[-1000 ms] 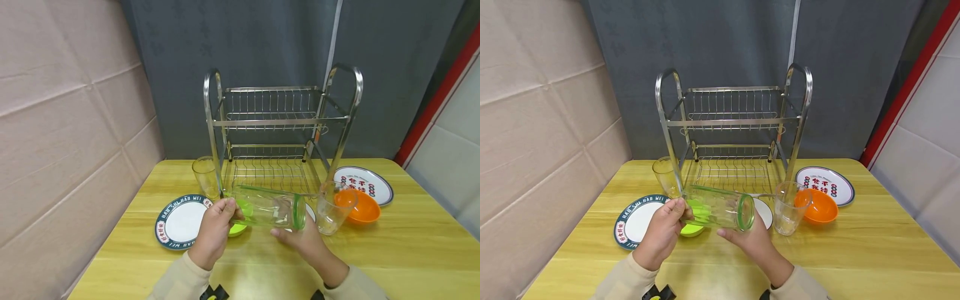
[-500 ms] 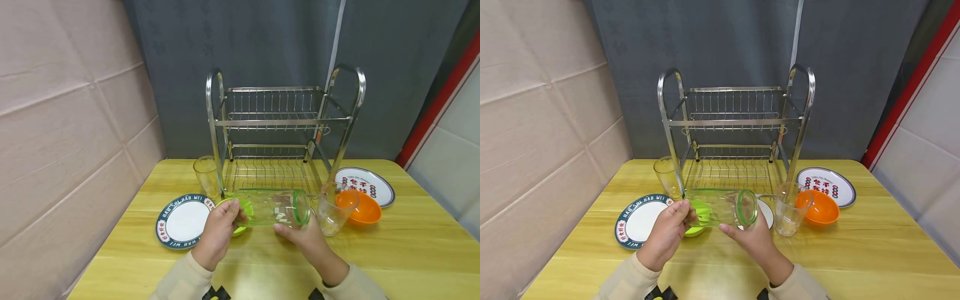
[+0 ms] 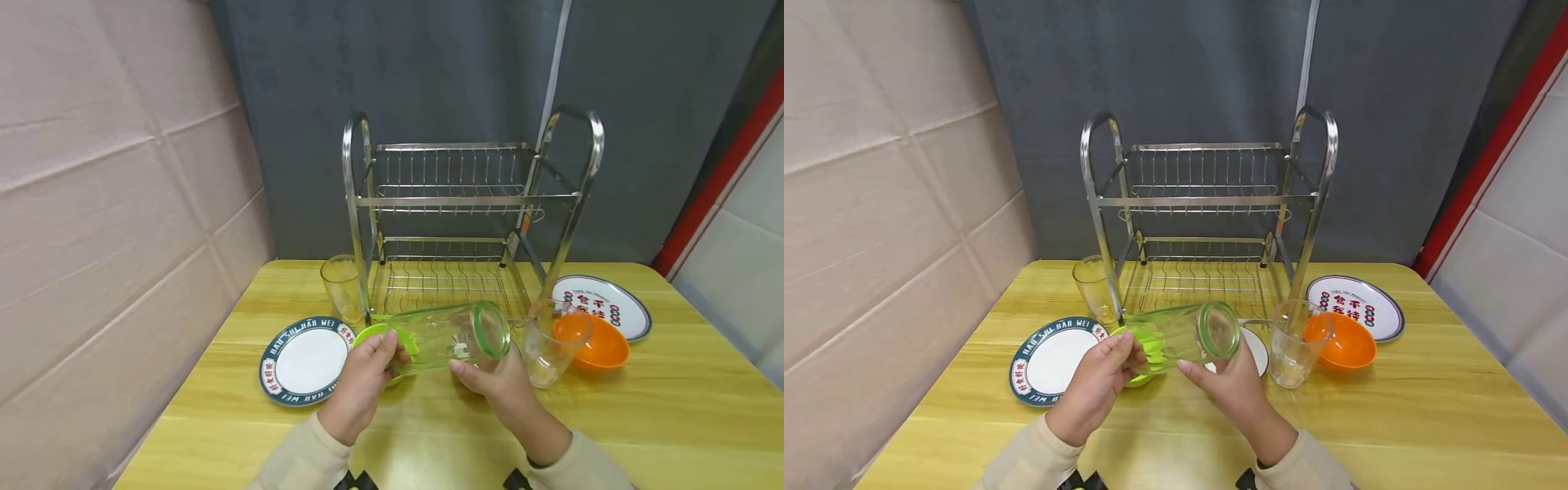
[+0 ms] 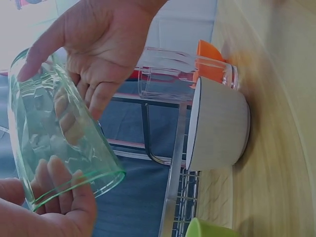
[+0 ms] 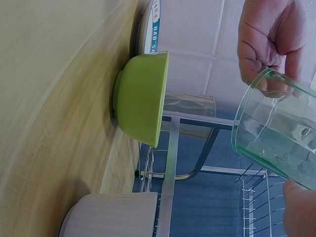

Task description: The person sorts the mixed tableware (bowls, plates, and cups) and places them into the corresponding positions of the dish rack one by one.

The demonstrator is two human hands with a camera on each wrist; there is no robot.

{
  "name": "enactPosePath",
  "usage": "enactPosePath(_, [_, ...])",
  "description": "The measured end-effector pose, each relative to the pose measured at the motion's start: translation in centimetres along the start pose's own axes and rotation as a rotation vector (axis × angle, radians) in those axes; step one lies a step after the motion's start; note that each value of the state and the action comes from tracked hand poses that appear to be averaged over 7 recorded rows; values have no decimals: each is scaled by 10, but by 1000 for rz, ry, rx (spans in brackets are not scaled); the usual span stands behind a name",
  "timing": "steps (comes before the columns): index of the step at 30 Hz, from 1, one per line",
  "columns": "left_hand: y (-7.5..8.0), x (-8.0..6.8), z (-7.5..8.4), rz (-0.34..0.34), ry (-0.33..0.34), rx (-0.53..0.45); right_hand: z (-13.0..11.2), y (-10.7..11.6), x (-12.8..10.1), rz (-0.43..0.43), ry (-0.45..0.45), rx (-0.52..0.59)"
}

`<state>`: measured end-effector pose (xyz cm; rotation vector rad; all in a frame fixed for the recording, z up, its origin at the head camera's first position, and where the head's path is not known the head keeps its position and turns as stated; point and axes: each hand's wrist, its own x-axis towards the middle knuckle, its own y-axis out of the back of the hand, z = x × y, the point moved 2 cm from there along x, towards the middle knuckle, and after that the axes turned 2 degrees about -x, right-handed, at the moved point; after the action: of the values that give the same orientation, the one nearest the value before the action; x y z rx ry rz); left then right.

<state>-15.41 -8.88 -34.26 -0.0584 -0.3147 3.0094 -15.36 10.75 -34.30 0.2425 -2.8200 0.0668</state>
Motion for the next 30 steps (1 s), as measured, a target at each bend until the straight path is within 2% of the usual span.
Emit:
enactPosePath(7, [0,0,-3,-14,28,41,0,0,3,5,45,1])
enactPosePath(16, [2,0,-4,-24,22,87,-7,-3,6,-12,103,10])
enactPosePath(20, [4,0,-3,-31,12,147,-9,-3,7,-12,96,-13])
enactPosePath(26, [8,0,-1,-21,-42,289,-12,-2,9,-6,47,-116])
enactPosePath(30, [10,0,1,-13,-70,357,-14,-2,12,-23,64,-151])
